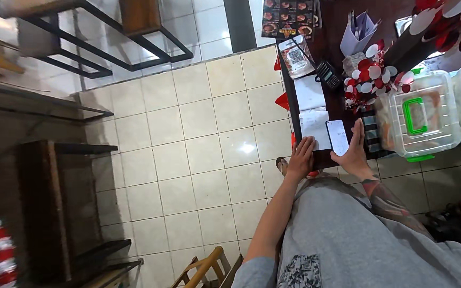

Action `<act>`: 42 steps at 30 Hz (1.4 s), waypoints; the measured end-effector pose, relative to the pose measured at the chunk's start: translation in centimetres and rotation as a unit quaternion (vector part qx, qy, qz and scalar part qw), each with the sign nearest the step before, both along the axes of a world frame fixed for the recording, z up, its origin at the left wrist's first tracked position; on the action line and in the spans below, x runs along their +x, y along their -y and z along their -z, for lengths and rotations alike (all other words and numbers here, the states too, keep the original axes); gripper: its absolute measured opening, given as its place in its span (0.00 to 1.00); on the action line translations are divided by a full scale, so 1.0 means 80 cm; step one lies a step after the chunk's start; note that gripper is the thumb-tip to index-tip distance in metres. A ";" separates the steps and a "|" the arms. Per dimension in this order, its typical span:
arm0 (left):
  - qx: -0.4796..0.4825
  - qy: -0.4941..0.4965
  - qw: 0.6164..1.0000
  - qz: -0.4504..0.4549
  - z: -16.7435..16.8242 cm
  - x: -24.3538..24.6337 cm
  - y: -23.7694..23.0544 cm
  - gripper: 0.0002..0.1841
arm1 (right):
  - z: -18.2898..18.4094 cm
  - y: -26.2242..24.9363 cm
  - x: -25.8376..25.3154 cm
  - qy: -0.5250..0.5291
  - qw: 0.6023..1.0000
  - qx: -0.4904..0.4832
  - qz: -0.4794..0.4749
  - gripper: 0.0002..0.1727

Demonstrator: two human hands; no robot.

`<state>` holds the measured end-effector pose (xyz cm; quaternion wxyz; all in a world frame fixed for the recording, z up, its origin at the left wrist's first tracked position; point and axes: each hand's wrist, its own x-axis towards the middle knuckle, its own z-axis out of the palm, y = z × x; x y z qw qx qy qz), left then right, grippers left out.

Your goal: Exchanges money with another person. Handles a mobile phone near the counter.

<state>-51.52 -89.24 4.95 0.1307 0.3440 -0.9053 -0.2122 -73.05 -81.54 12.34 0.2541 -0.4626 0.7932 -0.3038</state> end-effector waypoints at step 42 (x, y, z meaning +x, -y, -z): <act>-0.004 0.000 1.000 -0.008 0.003 0.000 -0.007 0.27 | 0.033 -0.014 -0.028 -0.026 0.999 0.005 0.031 0.75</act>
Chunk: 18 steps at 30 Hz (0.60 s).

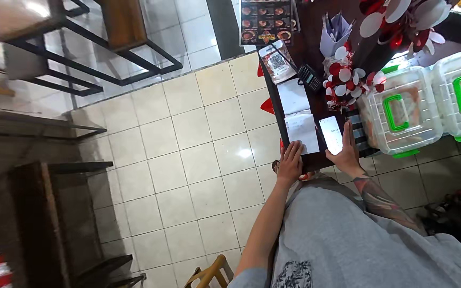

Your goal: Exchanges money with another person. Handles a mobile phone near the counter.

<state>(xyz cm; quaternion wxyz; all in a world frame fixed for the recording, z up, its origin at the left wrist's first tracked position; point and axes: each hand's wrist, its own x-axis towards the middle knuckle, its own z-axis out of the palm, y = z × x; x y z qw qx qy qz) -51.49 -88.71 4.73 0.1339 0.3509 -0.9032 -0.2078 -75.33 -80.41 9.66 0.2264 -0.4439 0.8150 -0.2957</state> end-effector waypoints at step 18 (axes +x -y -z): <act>-0.050 0.002 0.999 -0.017 0.010 0.000 -0.006 0.27 | 0.018 -0.008 -0.007 -0.075 0.996 0.000 -0.053 0.66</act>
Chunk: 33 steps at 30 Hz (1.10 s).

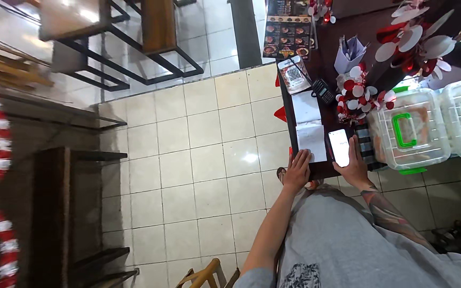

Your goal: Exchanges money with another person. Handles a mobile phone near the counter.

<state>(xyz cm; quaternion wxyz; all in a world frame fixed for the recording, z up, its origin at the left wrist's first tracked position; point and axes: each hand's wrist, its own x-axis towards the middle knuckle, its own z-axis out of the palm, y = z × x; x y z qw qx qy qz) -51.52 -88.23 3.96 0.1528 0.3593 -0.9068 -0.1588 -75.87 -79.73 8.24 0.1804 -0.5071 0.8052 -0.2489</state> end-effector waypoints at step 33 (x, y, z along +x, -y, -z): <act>0.051 0.090 0.995 0.008 -0.053 -0.052 0.042 0.27 | -0.032 0.014 -0.006 0.066 0.998 0.011 -0.012 0.66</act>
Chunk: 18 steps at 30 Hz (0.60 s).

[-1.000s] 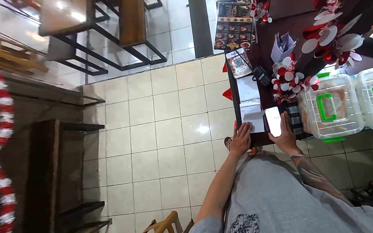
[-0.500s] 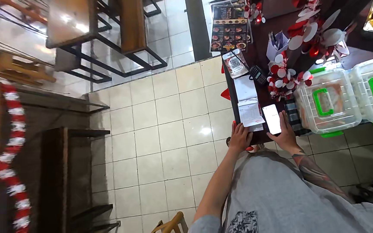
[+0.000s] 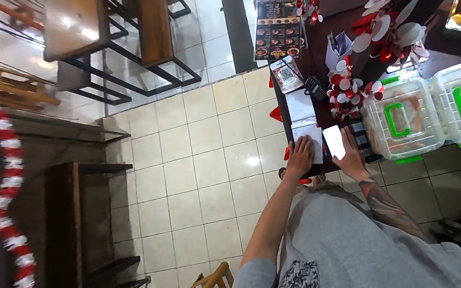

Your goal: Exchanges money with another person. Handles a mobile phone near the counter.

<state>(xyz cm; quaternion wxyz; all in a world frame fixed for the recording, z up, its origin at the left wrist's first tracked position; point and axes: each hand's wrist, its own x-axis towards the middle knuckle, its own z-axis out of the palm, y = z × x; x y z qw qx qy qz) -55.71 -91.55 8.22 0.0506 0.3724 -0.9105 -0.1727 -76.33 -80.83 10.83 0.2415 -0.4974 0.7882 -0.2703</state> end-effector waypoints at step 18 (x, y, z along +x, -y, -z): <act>-0.011 0.004 0.997 -0.072 0.021 -0.002 -0.022 0.32 | -0.011 -0.006 0.028 -0.064 0.993 0.092 -0.031 0.67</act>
